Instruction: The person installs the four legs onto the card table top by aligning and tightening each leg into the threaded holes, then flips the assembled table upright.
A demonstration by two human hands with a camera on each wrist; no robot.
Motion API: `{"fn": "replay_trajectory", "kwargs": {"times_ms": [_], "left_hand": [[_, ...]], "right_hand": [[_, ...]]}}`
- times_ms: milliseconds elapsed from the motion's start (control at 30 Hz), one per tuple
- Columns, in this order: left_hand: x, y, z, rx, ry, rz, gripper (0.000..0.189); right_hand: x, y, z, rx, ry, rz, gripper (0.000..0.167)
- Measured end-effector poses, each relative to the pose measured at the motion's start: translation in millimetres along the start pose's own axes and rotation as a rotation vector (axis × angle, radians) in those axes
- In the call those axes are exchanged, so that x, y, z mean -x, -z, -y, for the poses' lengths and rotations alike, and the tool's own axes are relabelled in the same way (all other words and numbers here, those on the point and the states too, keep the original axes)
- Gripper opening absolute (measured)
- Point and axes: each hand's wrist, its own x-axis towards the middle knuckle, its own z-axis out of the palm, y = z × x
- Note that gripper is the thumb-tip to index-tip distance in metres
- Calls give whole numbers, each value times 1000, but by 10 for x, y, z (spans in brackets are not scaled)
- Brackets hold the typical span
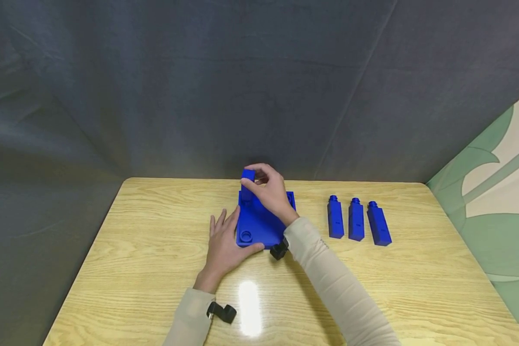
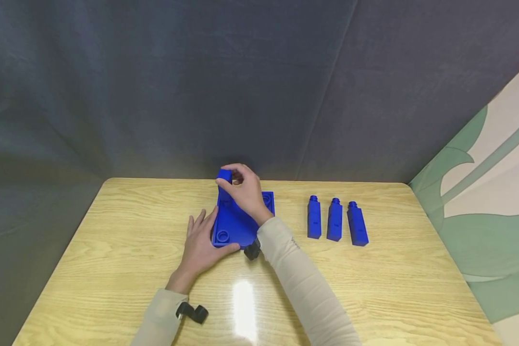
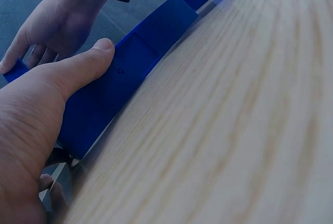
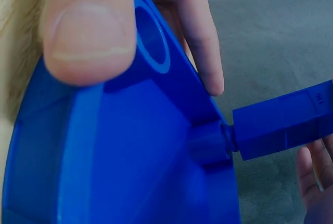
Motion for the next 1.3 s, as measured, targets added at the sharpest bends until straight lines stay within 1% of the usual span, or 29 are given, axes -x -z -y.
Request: {"fn": "replay_trajectory", "kwargs": {"times_ms": [100,200,300,467,567,667,733,833,1133,1300], "left_hand": [[3,3,-3,1,-4,-1,128],[3,6,-6,3,-6,-2,128],[1,5,-9,4,-5,0,128],[-1,8,-11,1,-6,0,128],[0,7,-6,-2,-6,2,128],[-1,1,-1,-4,-5,3,128],[-2,-3,1,-4,-5,1,128],[-4,-6,2,-4,-4,-1,128],[-8,-13,16,-5,-1,-1,129],[-7,-10,17,-5,0,4,129]], "right_hand": [[-3,-5,19,33,9,-9,38],[3,-1,29,52,17,11,47],[16,20,30,-14,36,50,55],[13,50,37,-202,63,144,65],[5,52,35,-253,49,190,65],[1,48,34,-285,29,207,62],[-1,46,32,-289,25,205,59],[-1,53,29,-260,35,181,57],[-2,14,30,-176,58,65,52],[15,-6,34,-98,41,8,52]]}}
